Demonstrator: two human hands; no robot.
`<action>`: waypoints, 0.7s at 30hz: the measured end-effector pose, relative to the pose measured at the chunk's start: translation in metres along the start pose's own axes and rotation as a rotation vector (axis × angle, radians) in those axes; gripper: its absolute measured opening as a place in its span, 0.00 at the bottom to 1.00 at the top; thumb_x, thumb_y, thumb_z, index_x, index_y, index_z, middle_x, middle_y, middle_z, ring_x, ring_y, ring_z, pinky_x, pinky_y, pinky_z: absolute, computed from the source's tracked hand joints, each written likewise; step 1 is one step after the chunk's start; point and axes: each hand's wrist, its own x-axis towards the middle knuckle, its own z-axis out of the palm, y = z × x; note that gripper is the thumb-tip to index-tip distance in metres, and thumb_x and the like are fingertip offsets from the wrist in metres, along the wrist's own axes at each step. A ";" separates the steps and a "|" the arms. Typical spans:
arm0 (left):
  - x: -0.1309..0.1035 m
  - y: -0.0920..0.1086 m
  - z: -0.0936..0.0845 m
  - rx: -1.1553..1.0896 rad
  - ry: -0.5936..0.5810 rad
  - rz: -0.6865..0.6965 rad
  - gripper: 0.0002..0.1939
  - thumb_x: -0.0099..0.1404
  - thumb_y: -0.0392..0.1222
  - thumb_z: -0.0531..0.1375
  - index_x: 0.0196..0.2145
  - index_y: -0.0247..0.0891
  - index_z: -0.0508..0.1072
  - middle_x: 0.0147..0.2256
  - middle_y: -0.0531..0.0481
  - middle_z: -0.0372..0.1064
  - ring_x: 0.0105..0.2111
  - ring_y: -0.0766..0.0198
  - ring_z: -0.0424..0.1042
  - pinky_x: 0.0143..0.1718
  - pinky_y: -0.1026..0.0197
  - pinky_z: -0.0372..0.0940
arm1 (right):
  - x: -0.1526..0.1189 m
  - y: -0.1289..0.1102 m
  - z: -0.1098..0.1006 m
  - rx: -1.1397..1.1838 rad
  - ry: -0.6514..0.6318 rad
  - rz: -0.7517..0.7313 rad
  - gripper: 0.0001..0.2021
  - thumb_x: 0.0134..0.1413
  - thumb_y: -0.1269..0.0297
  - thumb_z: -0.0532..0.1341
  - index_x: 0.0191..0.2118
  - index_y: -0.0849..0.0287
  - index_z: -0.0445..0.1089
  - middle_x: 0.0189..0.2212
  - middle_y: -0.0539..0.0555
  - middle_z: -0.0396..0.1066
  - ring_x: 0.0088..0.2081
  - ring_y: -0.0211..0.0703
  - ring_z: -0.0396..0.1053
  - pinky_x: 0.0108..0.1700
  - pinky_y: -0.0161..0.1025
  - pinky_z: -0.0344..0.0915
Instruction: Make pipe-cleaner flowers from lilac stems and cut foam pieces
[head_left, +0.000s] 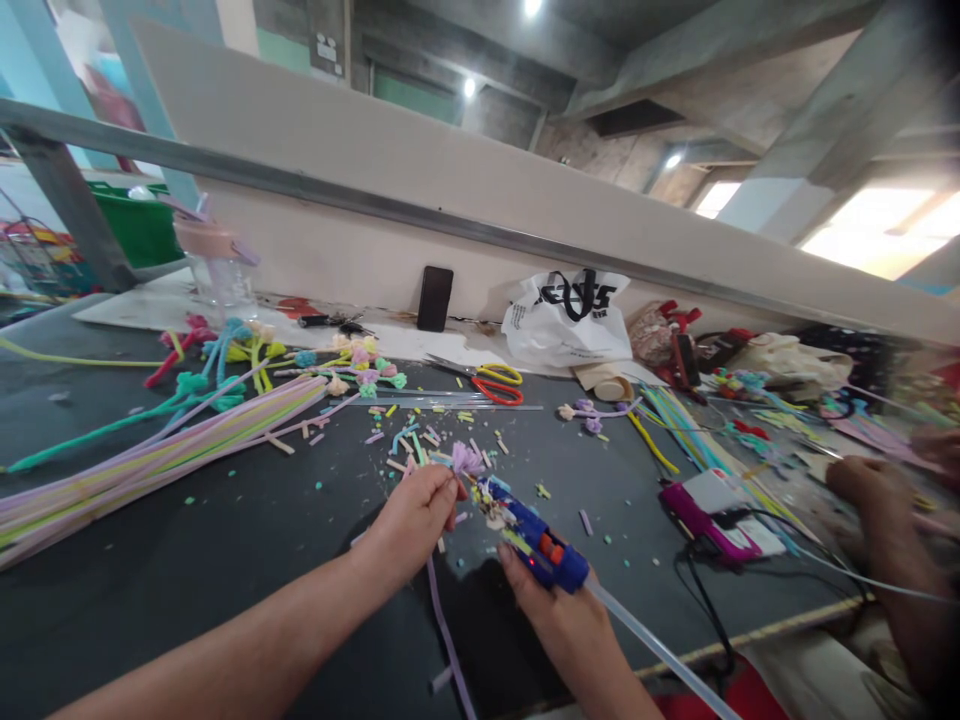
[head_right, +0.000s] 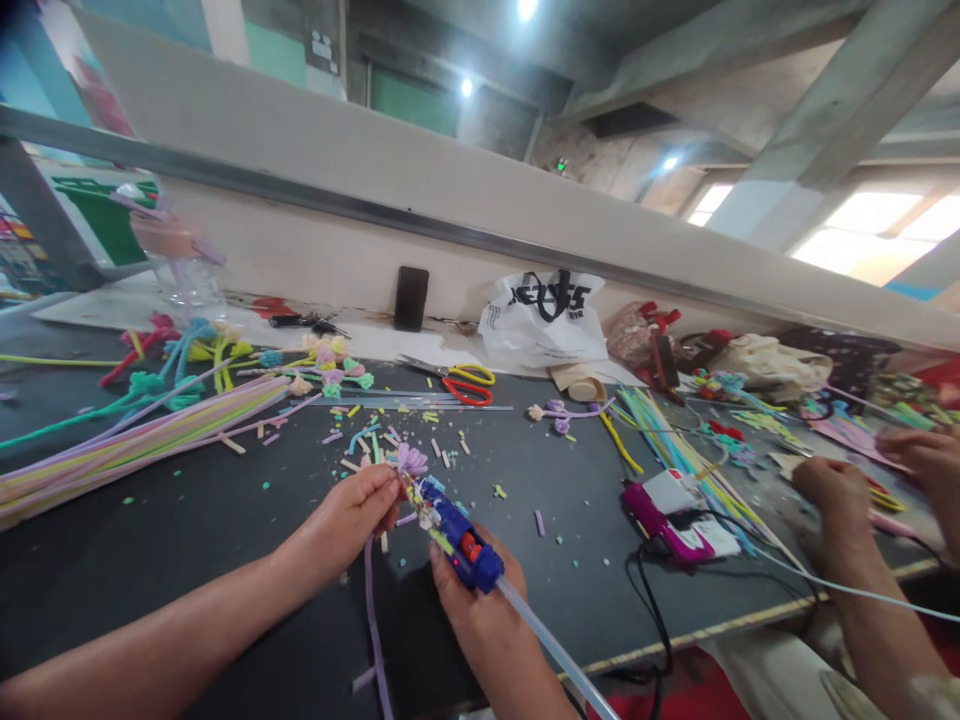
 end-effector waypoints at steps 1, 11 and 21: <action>0.000 0.000 0.000 0.001 0.002 -0.001 0.12 0.63 0.41 0.46 0.25 0.38 0.63 0.20 0.55 0.60 0.22 0.66 0.60 0.26 0.64 0.55 | 0.000 0.000 -0.001 0.004 0.006 -0.003 0.09 0.46 0.59 0.58 0.32 0.57 0.72 0.26 0.52 0.74 0.27 0.43 0.72 0.32 0.34 0.70; 0.001 -0.001 0.000 0.038 -0.005 0.019 0.14 0.63 0.41 0.45 0.22 0.38 0.61 0.19 0.55 0.59 0.21 0.67 0.59 0.25 0.64 0.54 | 0.001 0.000 -0.002 -0.006 -0.026 -0.036 0.10 0.47 0.63 0.57 0.34 0.58 0.72 0.26 0.55 0.74 0.28 0.43 0.72 0.33 0.35 0.70; 0.004 -0.007 0.002 0.016 0.021 0.018 0.13 0.62 0.41 0.46 0.23 0.38 0.62 0.20 0.55 0.59 0.23 0.67 0.60 0.25 0.65 0.54 | 0.001 -0.003 -0.003 -0.007 0.018 -0.034 0.07 0.45 0.61 0.58 0.27 0.56 0.72 0.22 0.52 0.72 0.24 0.41 0.70 0.29 0.33 0.68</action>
